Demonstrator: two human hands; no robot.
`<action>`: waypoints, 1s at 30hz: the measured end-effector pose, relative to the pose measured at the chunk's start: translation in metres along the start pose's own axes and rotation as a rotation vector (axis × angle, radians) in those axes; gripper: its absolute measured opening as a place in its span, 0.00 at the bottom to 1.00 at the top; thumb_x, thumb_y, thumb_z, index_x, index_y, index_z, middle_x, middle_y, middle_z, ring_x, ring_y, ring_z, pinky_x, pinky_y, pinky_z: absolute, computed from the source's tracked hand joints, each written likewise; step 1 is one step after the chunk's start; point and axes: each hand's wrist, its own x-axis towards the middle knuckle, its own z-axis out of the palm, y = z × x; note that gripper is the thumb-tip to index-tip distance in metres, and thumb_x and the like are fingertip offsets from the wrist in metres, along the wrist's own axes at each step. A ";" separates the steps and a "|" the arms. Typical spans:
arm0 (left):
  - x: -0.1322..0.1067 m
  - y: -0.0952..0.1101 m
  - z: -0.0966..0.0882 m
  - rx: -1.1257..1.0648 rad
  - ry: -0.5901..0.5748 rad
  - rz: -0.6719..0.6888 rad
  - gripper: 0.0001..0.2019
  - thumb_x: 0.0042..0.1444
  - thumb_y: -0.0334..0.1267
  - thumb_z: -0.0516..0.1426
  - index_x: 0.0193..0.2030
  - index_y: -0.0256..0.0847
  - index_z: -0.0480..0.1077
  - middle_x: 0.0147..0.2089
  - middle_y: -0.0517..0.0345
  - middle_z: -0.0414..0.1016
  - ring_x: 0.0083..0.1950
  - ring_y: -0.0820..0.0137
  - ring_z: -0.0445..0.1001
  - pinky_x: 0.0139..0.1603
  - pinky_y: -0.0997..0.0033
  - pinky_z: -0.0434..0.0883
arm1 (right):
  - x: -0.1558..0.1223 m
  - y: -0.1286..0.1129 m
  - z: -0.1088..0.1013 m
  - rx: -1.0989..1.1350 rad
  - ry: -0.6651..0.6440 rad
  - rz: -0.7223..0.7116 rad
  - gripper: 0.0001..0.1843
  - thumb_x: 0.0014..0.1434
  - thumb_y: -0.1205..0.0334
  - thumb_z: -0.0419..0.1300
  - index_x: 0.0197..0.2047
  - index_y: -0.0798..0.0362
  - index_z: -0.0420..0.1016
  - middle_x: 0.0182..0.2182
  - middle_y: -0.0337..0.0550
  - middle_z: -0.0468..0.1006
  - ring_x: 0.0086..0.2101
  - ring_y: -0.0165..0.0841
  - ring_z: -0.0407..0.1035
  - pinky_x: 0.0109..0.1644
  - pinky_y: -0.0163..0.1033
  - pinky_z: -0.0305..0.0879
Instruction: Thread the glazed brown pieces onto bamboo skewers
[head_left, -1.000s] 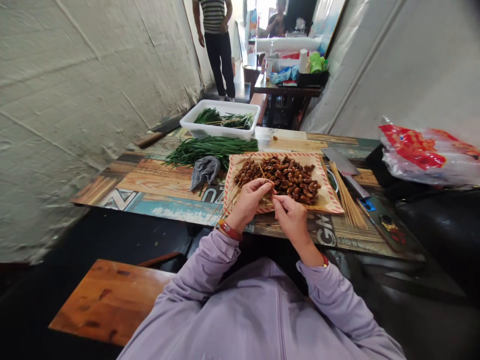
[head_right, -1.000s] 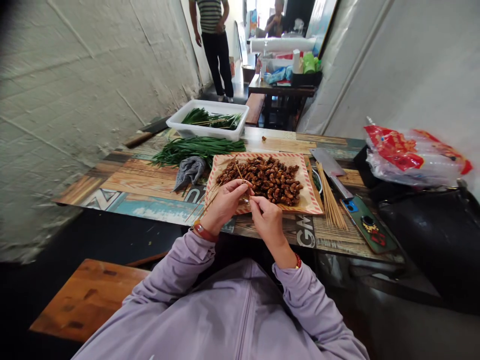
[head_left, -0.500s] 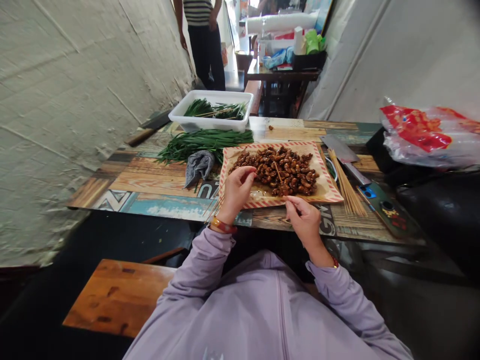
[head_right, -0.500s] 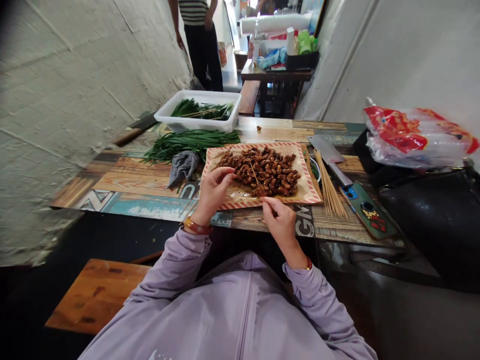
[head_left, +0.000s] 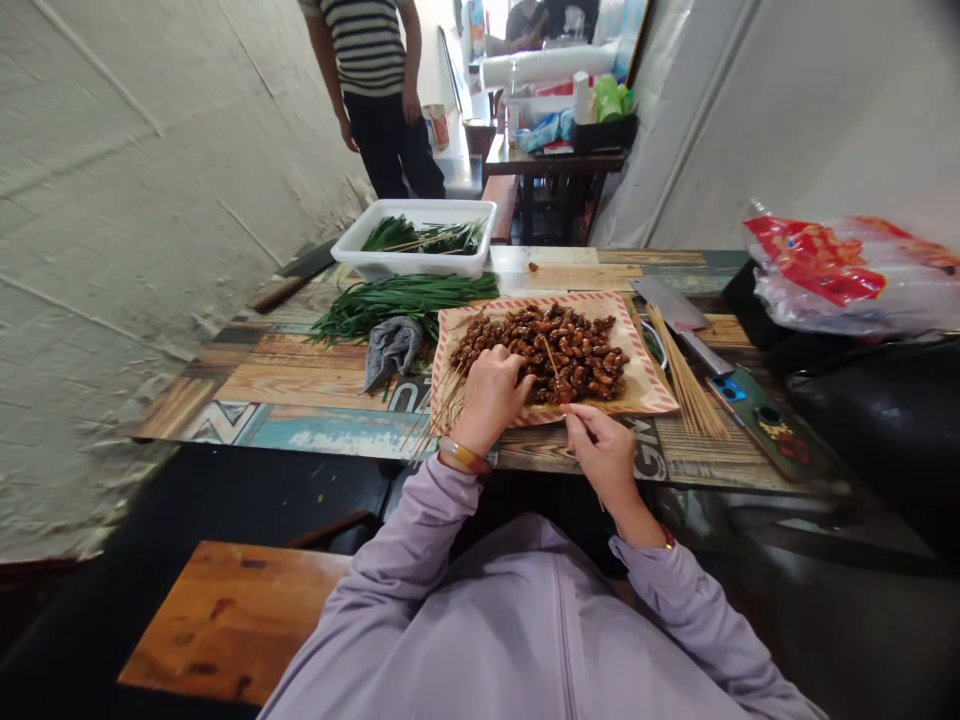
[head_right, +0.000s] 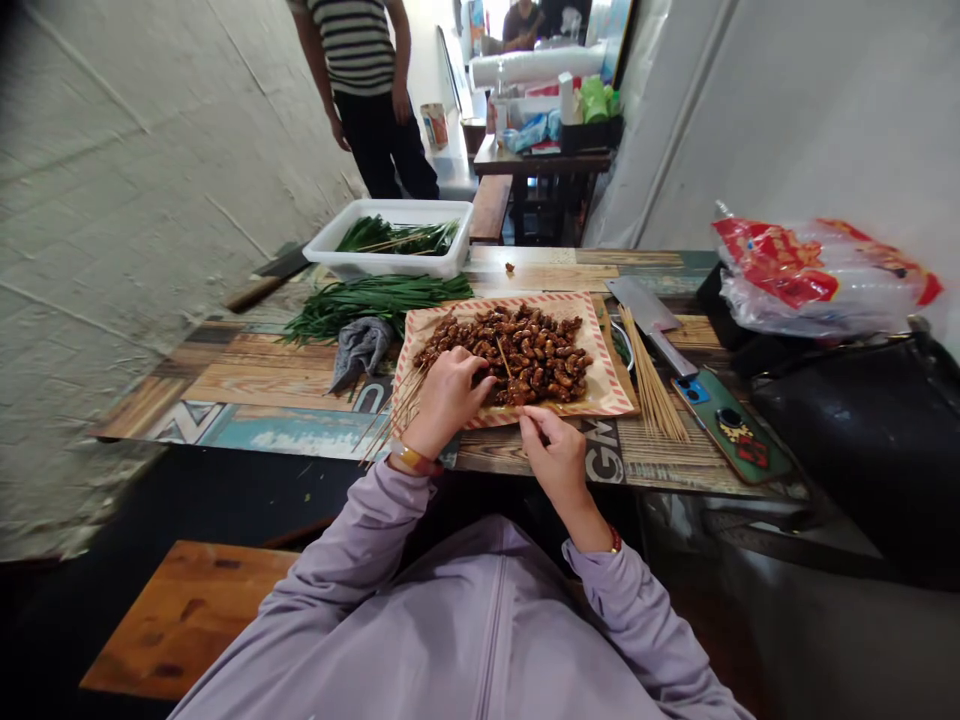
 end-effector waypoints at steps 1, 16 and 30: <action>0.000 0.000 0.001 0.021 -0.005 -0.002 0.07 0.57 0.38 0.57 0.39 0.38 0.73 0.40 0.47 0.69 0.44 0.60 0.67 0.45 0.60 0.64 | 0.001 0.000 0.000 -0.008 -0.008 -0.007 0.15 0.62 0.54 0.55 0.41 0.53 0.79 0.20 0.37 0.76 0.21 0.30 0.70 0.28 0.34 0.67; -0.083 0.015 -0.066 -0.343 0.269 0.049 0.15 0.58 0.35 0.57 0.52 0.47 0.70 0.49 0.51 0.73 0.51 0.63 0.71 0.53 0.60 0.68 | 0.027 0.002 -0.091 -0.273 0.248 0.011 0.13 0.64 0.54 0.51 0.43 0.53 0.71 0.26 0.40 0.77 0.20 0.29 0.67 0.28 0.34 0.63; -0.040 -0.094 -0.049 -0.867 0.141 -0.519 0.29 0.54 0.51 0.58 0.59 0.38 0.63 0.58 0.44 0.69 0.57 0.63 0.69 0.58 0.63 0.64 | 0.071 0.055 -0.098 -0.543 0.064 0.048 0.13 0.62 0.59 0.51 0.41 0.55 0.73 0.33 0.55 0.79 0.33 0.40 0.71 0.37 0.41 0.59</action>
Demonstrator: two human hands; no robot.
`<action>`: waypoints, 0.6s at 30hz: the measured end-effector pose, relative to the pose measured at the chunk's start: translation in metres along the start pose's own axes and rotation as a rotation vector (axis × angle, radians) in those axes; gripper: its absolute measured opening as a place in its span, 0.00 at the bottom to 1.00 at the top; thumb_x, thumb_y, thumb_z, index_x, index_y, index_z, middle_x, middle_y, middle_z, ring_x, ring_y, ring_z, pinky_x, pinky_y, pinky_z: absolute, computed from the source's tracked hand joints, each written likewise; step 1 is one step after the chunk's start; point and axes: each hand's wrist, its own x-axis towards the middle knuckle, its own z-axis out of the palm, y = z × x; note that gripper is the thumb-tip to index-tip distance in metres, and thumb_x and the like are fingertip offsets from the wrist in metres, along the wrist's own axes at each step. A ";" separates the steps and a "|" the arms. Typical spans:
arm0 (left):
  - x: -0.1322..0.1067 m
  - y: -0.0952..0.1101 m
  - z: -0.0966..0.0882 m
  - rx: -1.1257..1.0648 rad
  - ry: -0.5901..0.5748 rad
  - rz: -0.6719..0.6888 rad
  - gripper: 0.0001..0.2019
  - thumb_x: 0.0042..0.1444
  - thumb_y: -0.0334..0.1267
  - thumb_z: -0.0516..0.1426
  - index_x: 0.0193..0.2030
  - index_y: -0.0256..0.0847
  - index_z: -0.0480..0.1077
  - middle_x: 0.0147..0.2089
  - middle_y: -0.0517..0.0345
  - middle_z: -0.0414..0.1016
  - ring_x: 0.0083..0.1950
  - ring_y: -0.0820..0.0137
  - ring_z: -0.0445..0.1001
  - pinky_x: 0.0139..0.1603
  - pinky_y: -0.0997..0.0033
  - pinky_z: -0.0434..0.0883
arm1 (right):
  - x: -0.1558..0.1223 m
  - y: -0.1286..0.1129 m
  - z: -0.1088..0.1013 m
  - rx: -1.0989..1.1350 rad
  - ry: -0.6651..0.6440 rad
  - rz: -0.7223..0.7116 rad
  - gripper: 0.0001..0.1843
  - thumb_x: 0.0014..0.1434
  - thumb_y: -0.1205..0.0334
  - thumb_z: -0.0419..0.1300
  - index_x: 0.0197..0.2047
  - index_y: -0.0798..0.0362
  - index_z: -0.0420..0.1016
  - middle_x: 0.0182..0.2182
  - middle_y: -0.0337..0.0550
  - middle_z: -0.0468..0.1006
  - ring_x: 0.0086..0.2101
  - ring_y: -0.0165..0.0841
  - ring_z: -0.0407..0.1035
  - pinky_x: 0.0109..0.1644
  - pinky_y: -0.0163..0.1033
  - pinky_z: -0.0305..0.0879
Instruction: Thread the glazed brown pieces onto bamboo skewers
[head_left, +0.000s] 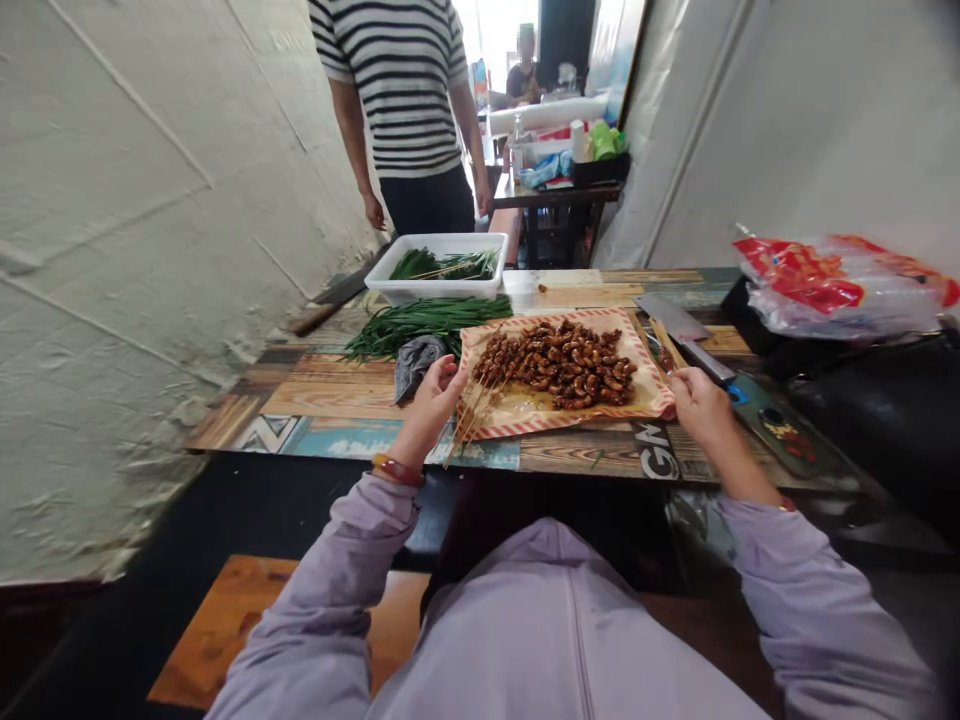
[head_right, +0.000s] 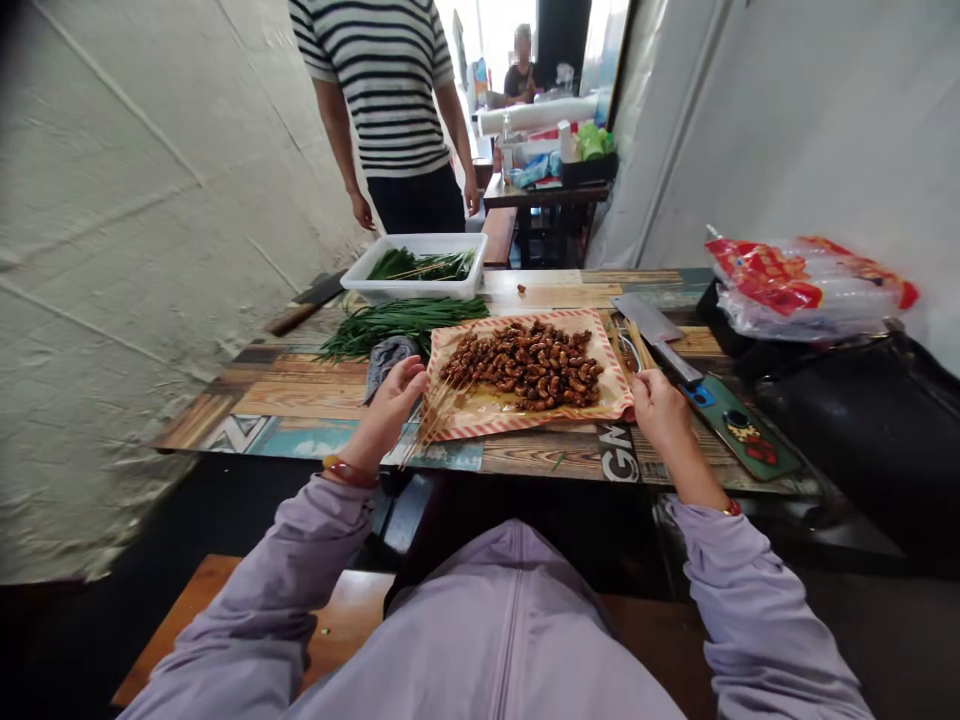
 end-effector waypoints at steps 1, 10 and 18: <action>0.001 -0.005 0.006 -0.043 -0.004 -0.022 0.30 0.55 0.52 0.58 0.60 0.39 0.62 0.58 0.44 0.68 0.58 0.63 0.69 0.58 0.64 0.65 | 0.000 0.000 0.002 0.007 0.001 -0.001 0.13 0.62 0.58 0.50 0.41 0.55 0.73 0.33 0.55 0.79 0.33 0.39 0.71 0.36 0.40 0.59; 0.014 -0.010 0.018 -0.401 0.005 -0.109 0.31 0.55 0.52 0.58 0.62 0.41 0.57 0.59 0.46 0.67 0.57 0.66 0.71 0.57 0.66 0.68 | 0.006 -0.010 0.022 0.114 0.093 0.003 0.19 0.61 0.51 0.49 0.40 0.55 0.74 0.32 0.50 0.78 0.31 0.37 0.70 0.36 0.41 0.63; -0.001 0.017 0.018 -0.200 0.082 -0.014 0.33 0.60 0.55 0.53 0.66 0.38 0.54 0.66 0.43 0.61 0.67 0.62 0.61 0.65 0.66 0.60 | -0.009 -0.016 0.028 0.294 0.089 0.020 0.18 0.59 0.49 0.53 0.40 0.56 0.73 0.30 0.44 0.77 0.30 0.33 0.70 0.34 0.37 0.65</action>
